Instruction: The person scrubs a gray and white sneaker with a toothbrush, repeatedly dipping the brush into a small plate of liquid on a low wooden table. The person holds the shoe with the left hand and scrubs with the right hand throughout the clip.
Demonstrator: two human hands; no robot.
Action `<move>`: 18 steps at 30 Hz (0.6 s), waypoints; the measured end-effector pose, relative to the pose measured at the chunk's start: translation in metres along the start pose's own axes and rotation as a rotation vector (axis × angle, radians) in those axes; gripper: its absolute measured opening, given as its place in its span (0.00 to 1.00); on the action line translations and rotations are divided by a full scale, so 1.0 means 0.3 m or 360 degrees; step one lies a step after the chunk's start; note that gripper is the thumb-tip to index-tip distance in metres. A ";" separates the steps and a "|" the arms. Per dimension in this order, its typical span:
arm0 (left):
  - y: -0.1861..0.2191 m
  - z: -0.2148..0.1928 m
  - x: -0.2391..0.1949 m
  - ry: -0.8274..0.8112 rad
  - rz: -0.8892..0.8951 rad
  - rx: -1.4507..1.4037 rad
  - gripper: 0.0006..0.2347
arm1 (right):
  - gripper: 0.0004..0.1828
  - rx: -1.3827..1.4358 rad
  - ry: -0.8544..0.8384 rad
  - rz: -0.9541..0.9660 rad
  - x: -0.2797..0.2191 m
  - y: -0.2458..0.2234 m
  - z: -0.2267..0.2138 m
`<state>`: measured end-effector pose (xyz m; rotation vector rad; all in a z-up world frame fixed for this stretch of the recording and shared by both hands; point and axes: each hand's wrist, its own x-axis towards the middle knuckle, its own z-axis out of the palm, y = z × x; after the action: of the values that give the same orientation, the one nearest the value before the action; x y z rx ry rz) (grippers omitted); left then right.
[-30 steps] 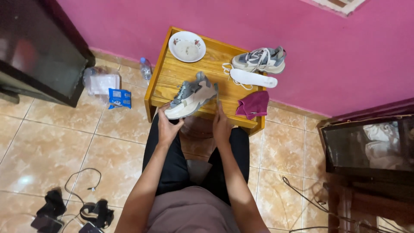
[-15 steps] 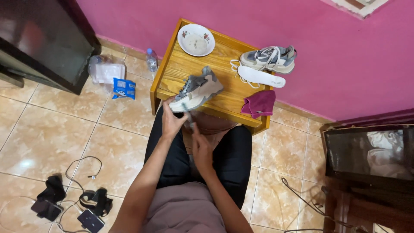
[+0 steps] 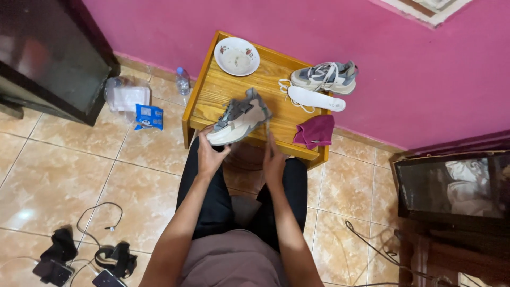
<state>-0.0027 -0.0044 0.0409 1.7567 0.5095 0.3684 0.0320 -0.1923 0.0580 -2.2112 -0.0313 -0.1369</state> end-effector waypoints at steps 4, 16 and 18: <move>-0.021 0.006 0.003 -0.0006 0.0029 0.0037 0.30 | 0.24 0.0269 -0.0008 -0.0115 0.032 0.082 0.021; -0.002 -0.012 0.004 -0.0055 0.0078 -0.0035 0.28 | 0.24 0.0187 -0.0040 0.0048 0.108 0.154 0.043; 0.019 -0.022 -0.007 -0.0084 0.0103 0.0041 0.29 | 0.24 0.0033 -0.0014 0.0034 0.154 0.248 0.080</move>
<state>-0.0068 -0.0011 0.0481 1.8061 0.4219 0.3612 0.0854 -0.2191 -0.0105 -2.1909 -0.0138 -0.1143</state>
